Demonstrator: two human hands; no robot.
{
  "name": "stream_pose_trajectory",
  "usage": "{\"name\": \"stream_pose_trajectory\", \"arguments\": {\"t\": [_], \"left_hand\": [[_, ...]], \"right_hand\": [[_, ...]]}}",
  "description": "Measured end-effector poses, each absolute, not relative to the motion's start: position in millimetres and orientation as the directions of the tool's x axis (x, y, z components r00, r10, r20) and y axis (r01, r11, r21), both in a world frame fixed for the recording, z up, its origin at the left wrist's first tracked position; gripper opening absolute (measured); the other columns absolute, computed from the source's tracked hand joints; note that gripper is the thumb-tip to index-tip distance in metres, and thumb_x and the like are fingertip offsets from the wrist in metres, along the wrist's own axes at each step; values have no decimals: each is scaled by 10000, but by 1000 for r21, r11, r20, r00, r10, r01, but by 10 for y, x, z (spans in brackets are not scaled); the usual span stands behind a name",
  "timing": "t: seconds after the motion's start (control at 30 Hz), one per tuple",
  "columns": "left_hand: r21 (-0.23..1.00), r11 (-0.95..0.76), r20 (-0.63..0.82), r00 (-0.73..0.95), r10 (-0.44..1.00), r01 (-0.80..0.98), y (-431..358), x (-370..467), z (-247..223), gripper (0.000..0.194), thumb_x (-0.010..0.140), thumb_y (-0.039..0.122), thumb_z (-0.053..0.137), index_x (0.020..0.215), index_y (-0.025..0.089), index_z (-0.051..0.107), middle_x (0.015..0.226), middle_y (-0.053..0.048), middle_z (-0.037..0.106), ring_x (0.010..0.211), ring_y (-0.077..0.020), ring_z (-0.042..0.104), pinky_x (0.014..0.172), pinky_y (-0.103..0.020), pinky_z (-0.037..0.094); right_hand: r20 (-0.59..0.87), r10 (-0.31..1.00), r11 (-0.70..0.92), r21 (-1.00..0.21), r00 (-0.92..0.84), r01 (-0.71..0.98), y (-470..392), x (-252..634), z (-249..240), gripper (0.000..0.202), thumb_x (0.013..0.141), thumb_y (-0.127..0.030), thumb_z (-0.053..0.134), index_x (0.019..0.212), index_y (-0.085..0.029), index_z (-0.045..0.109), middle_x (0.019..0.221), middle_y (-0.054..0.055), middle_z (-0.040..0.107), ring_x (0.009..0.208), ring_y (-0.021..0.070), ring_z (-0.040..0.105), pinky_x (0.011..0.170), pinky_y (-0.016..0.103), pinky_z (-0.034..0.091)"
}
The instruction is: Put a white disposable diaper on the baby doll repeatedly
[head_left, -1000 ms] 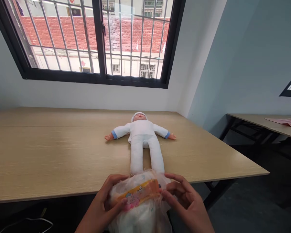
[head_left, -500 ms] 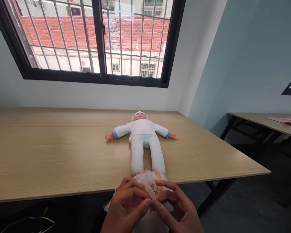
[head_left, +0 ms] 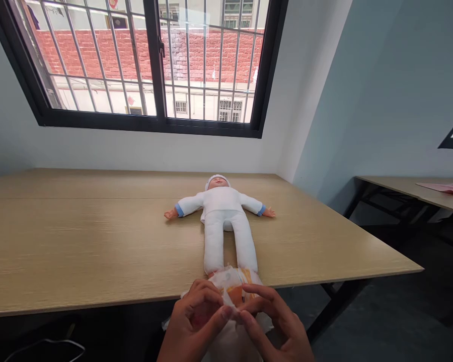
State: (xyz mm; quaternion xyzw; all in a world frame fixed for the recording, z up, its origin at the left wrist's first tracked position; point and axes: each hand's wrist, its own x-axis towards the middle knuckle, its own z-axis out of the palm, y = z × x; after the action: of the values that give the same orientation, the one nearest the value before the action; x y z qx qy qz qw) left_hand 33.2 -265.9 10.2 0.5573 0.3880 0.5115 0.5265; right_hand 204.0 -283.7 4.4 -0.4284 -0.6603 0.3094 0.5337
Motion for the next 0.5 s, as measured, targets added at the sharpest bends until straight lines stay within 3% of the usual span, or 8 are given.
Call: {"name": "stream_pose_trajectory", "arguments": {"t": [0.13, 0.3, 0.5], "left_hand": [[984, -147, 160, 137, 978, -100, -2635, 328, 75, 283, 734, 443, 757, 667, 184, 663, 771, -31, 576, 788, -183, 560, 750, -260, 453], [970, -237, 222, 198, 955, 57, -2655, 351, 108, 251, 769, 445, 725, 689, 207, 717, 802, -63, 658, 877, -235, 580, 888, -335, 433], [954, -285, 256, 236, 938, 97, -2677, 391, 131, 244, 788, 441, 706, 681, 222, 725, 793, -65, 682, 862, -240, 593, 997, -399, 389]], "right_hand": [[518, 856, 501, -836, 17, 225, -2817, 2024, 69, 184, 879, -298, 632, 1053, -244, 657, 775, 24, 755, 741, 165, 732, 697, 205, 582], [588, 807, 563, -794, 56, 228, -2816, 1995, 20, 336, 769, -279, 766, 1086, -257, 658, 850, 25, 752, 777, 163, 724, 713, 189, 581], [461, 878, 437, -881, 128, 180, -2833, 1996, -80, 200, 841, -317, 693, 1022, -232, 674, 826, 47, 739, 808, 172, 719, 742, 214, 585]]}}
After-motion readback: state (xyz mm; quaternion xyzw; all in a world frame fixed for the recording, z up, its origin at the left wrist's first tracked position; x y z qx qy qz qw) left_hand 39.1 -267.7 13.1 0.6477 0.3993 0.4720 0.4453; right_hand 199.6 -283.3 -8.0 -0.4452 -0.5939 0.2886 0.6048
